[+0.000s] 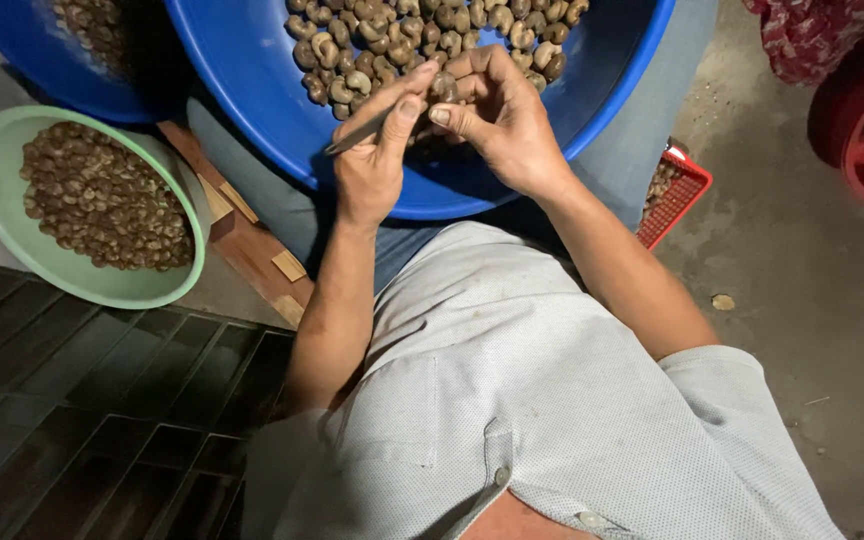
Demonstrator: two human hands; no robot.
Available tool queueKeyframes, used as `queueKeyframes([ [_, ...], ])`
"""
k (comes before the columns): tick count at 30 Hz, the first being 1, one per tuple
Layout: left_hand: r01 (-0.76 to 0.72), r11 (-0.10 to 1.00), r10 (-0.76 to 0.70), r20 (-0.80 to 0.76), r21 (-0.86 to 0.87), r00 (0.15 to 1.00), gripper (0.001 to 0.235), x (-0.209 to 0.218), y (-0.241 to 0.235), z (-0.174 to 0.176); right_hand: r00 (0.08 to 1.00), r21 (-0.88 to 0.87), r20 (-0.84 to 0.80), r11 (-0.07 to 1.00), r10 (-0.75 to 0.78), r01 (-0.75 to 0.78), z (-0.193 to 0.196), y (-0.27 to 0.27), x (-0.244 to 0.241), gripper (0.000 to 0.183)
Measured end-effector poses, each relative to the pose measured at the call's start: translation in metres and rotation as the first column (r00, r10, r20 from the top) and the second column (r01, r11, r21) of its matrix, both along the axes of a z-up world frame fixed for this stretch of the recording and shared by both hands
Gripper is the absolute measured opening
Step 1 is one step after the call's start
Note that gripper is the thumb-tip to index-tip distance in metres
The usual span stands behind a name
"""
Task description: The person sits and uses a small knife to peel the outer skin off raw cashew nuts. They pick up nuts from a blue basin, peel them, and drop the peeled nuts into a red basket while discarding the skins into a green bowl.
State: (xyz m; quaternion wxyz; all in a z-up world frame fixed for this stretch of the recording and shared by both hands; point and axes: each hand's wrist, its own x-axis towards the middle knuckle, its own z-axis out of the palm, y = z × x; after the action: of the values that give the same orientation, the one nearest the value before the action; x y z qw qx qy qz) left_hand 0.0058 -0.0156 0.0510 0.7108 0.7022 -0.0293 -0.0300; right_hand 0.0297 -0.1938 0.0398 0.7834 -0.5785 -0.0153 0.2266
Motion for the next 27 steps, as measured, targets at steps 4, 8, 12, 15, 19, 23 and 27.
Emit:
queueKeyframes([
  [4, 0.007, 1.000, -0.008, 0.050, 0.018, 0.999, 0.025, -0.004, 0.003, -0.017, 1.000, 0.026, 0.022, 0.999, 0.021, -0.022, 0.003, -0.001, 0.001, 0.027],
  [8, 0.007, 0.999, -0.007, -0.017, 0.033, 1.000, 0.030, 0.000, 0.000, 0.000, 1.000, 0.032, 0.013, 0.999, -0.004, 0.004, -0.004, 0.001, 0.000, 0.030],
  [12, -0.013, 1.000, 0.013, 0.021, 0.008, 1.000, 0.025, 0.000, -0.002, -0.004, 1.000, -0.049, 0.022, 0.999, -0.018, 0.019, -0.005, 0.002, -0.001, 0.029],
  [15, -0.017, 0.999, 0.016, 0.018, 0.041, 1.000, 0.026, -0.001, -0.002, -0.007, 0.999, -0.085, 0.030, 0.996, -0.028, 0.031, -0.002, 0.001, -0.002, 0.029],
  [19, -0.049, 0.996, 0.053, -0.052, 0.079, 0.997, 0.031, 0.001, -0.004, 0.000, 0.996, -0.150, 0.092, 0.988, -0.008, 0.022, -0.002, -0.001, -0.001, 0.031],
  [23, -0.042, 0.999, 0.042, -0.092, 0.008, 0.995, 0.033, 0.001, -0.003, 0.002, 0.994, -0.148, 0.109, 0.988, -0.018, 0.035, -0.008, -0.002, -0.001, 0.032],
  [27, -0.045, 0.998, 0.047, -0.036, 0.048, 0.998, 0.032, 0.002, -0.005, -0.001, 0.990, -0.123, 0.137, 0.992, -0.007, 0.024, -0.006, -0.002, 0.000, 0.029],
])
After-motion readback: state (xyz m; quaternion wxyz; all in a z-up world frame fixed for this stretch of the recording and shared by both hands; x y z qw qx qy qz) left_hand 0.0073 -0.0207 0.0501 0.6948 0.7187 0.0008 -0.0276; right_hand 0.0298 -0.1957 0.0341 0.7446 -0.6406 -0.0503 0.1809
